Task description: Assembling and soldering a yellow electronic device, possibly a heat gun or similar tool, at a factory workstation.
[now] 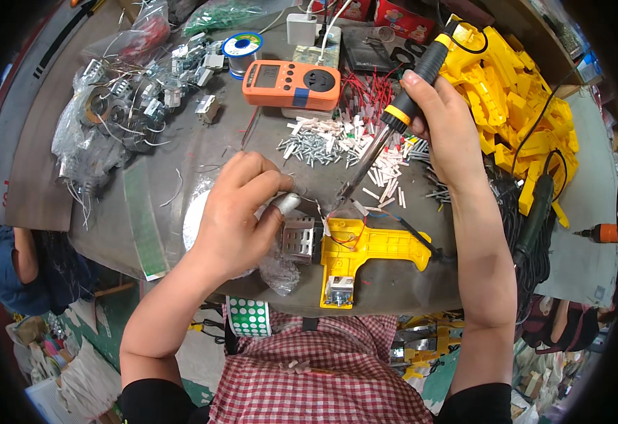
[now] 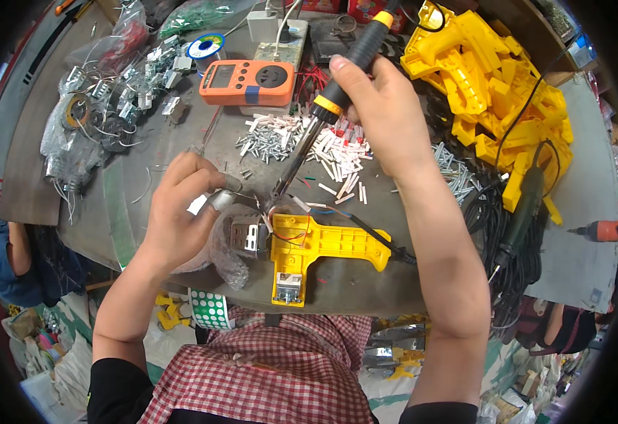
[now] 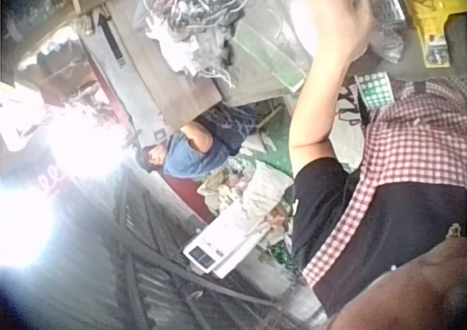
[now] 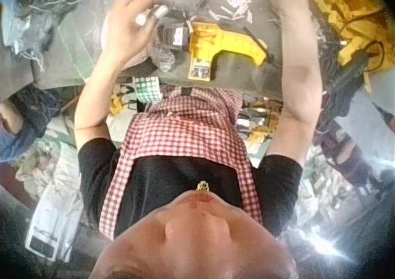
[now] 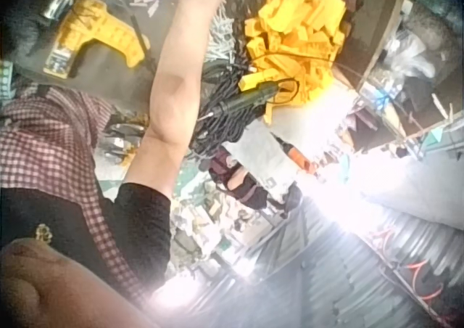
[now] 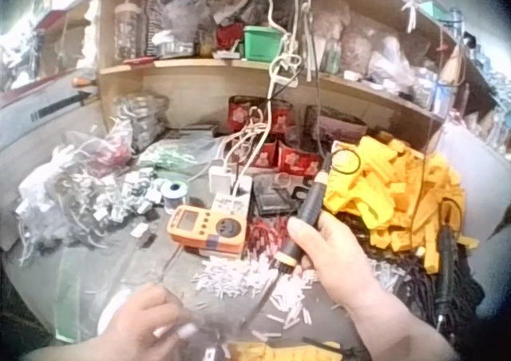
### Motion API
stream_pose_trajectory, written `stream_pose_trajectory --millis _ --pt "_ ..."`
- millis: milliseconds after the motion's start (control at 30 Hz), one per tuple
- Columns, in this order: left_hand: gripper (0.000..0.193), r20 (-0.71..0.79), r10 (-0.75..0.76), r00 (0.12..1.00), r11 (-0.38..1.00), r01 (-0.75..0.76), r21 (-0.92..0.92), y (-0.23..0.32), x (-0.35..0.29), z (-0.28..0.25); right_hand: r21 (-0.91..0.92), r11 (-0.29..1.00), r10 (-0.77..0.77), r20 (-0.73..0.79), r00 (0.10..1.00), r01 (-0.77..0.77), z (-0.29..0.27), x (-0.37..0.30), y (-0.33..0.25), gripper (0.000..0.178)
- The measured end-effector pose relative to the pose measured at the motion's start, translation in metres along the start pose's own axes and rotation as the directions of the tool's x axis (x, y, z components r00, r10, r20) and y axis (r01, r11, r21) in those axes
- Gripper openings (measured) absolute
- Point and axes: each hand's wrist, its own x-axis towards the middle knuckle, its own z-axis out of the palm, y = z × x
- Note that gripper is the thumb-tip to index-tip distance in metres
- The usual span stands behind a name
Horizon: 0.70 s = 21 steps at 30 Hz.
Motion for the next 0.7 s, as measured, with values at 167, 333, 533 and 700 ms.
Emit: stream_pose_trajectory --millis 167,333,533,700 --pt "0.023 -0.020 0.034 0.999 0.999 -0.034 -0.008 -0.003 -0.002 0.002 -0.015 0.999 0.046 -0.017 0.999 -0.046 0.011 0.002 0.007 0.037" --pt "0.024 -0.025 0.041 0.999 0.999 -0.041 0.015 -0.004 -0.001 0.006 0.005 0.998 0.065 -0.046 0.997 -0.065 0.013 0.002 0.011 0.039" --pt "0.024 -0.028 0.052 0.998 0.999 -0.052 0.011 -0.004 0.001 0.008 -0.025 0.997 0.065 -0.051 0.997 -0.067 0.012 0.003 0.010 0.039" --pt "0.024 -0.024 0.043 0.999 0.999 -0.042 0.016 -0.004 0.001 0.009 -0.013 0.997 0.073 -0.050 0.996 -0.073 0.012 0.003 0.007 0.039"
